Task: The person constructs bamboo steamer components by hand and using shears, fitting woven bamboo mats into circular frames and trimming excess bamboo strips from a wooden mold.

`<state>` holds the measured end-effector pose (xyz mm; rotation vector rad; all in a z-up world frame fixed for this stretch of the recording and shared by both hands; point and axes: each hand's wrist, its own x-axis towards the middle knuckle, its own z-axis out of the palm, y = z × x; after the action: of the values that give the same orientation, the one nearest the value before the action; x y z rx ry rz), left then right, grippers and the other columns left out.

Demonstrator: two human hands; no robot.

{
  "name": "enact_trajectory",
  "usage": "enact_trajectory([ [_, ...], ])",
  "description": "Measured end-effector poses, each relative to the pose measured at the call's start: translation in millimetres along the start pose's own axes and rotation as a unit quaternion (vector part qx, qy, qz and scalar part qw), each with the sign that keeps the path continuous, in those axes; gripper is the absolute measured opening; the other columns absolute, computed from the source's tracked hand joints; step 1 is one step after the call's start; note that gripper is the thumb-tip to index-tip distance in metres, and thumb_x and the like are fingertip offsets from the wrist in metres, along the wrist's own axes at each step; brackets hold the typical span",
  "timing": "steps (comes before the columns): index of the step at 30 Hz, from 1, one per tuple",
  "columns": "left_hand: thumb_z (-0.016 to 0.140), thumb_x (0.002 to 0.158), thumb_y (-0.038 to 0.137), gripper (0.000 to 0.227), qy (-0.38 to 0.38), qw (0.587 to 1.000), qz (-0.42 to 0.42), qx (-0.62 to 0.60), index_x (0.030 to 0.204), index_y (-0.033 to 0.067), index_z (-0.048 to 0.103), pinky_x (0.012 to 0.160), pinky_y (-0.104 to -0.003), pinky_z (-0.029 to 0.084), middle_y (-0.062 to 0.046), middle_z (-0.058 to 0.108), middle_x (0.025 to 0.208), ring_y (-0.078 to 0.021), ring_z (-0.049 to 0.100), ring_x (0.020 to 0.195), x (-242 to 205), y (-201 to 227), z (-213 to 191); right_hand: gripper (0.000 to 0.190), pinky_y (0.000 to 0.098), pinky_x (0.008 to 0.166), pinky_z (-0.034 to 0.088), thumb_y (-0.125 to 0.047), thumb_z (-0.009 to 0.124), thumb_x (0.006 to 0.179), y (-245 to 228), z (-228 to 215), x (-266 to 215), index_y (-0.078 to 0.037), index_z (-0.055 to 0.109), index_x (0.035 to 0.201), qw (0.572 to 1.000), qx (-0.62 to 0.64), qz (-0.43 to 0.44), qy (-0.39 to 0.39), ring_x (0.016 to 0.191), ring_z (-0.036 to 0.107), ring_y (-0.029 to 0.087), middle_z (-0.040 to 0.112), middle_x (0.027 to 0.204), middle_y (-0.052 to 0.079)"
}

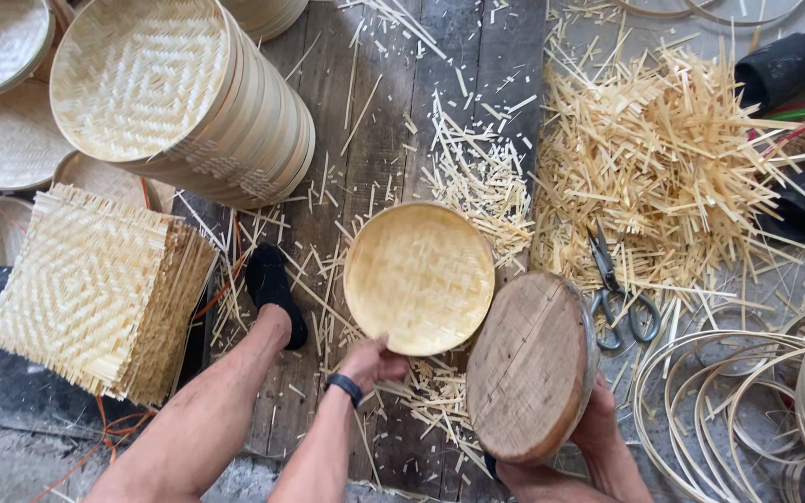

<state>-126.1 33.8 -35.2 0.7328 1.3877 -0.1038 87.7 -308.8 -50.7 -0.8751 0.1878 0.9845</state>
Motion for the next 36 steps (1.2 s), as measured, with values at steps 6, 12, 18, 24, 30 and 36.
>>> enact_trajectory([
  [6, 0.045, 0.103, 0.023, 0.044, -0.034, 0.997, 0.052, -0.052, 0.142, 0.0038, 0.048, 0.078, -0.04, 0.062, -0.025, 0.07, 0.122, -0.0283, 0.069, 0.092, 32.7, 54.6, 49.5, 0.059, 0.0472, 0.09, 0.055, -0.029, 0.053, 0.096, 7.8, -27.0, 10.8, 0.008, 0.052, 0.142, 1.0, -0.002, 0.012, -0.001, 0.106, 0.068, 0.034, 0.066, 0.126, 0.027],
  [12, 0.071, 0.089, 0.035, 0.093, -0.082, 0.963, 0.18, 0.184, 0.159, 0.0074, 0.016, 0.112, -0.048, 0.051, -0.024, 0.049, 0.152, -0.0341, 0.058, 0.135, 22.7, 194.2, 92.0, 0.065, 0.0469, 0.096, 0.053, -0.038, 0.046, 0.097, -13.2, -9.2, 12.5, 0.005, 0.049, 0.146, 0.996, -0.065, 0.019, 0.062, 0.115, 0.064, 0.034, 0.063, 0.133, 0.025],
  [18, 0.067, 0.091, 0.044, 0.08, 0.06, 0.656, 0.204, 0.724, 0.158, 0.0188, 0.032, 0.104, -0.046, 0.052, -0.021, 0.064, 0.134, -0.0344, 0.065, 0.12, -49.0, 240.5, -36.2, 0.069, 0.0502, 0.103, 0.048, -0.049, 0.038, 0.096, 0.1, 54.2, 66.2, -0.006, 0.044, 0.151, 0.997, 0.066, 0.009, 0.03, 0.129, 0.055, 0.035, 0.054, 0.145, 0.019],
  [24, 0.08, 0.08, 0.049, 0.082, 0.314, 0.603, 0.177, 0.712, 0.135, -0.0035, 0.05, 0.097, -0.049, 0.053, -0.029, 0.066, 0.121, -0.0421, 0.063, 0.116, -108.5, 232.8, -242.9, 0.055, 0.0527, 0.111, 0.041, -0.03, 0.031, 0.103, 2.5, 76.1, 52.5, -0.006, 0.042, 0.151, 0.992, -0.057, 0.06, 0.091, 0.136, 0.049, 0.033, 0.048, 0.152, 0.016],
  [30, 0.079, 0.08, 0.056, 0.096, 0.432, 0.658, 0.142, 0.6, 0.141, -0.0084, 0.042, 0.11, -0.052, 0.044, -0.036, 0.053, 0.142, -0.0488, 0.051, 0.131, -65.0, 156.5, -357.6, 0.064, 0.0565, 0.113, 0.036, -0.047, 0.022, 0.105, -2.5, 98.9, 23.8, -0.011, 0.031, 0.157, 0.983, -0.117, 0.011, 0.141, 0.142, 0.043, 0.034, 0.041, 0.158, 0.013],
  [36, 0.088, 0.068, 0.058, 0.113, 0.44, 0.646, 0.153, 0.605, 0.145, -0.0076, 0.037, 0.11, -0.049, 0.039, -0.033, 0.035, 0.153, -0.046, 0.038, 0.141, -58.0, 143.9, -391.7, 0.065, 0.0583, 0.106, 0.042, -0.05, 0.03, 0.104, 34.6, 95.2, 38.3, -0.009, 0.031, 0.154, 0.978, -0.137, 0.13, 0.088, 0.135, 0.049, 0.036, 0.046, 0.152, 0.017],
])
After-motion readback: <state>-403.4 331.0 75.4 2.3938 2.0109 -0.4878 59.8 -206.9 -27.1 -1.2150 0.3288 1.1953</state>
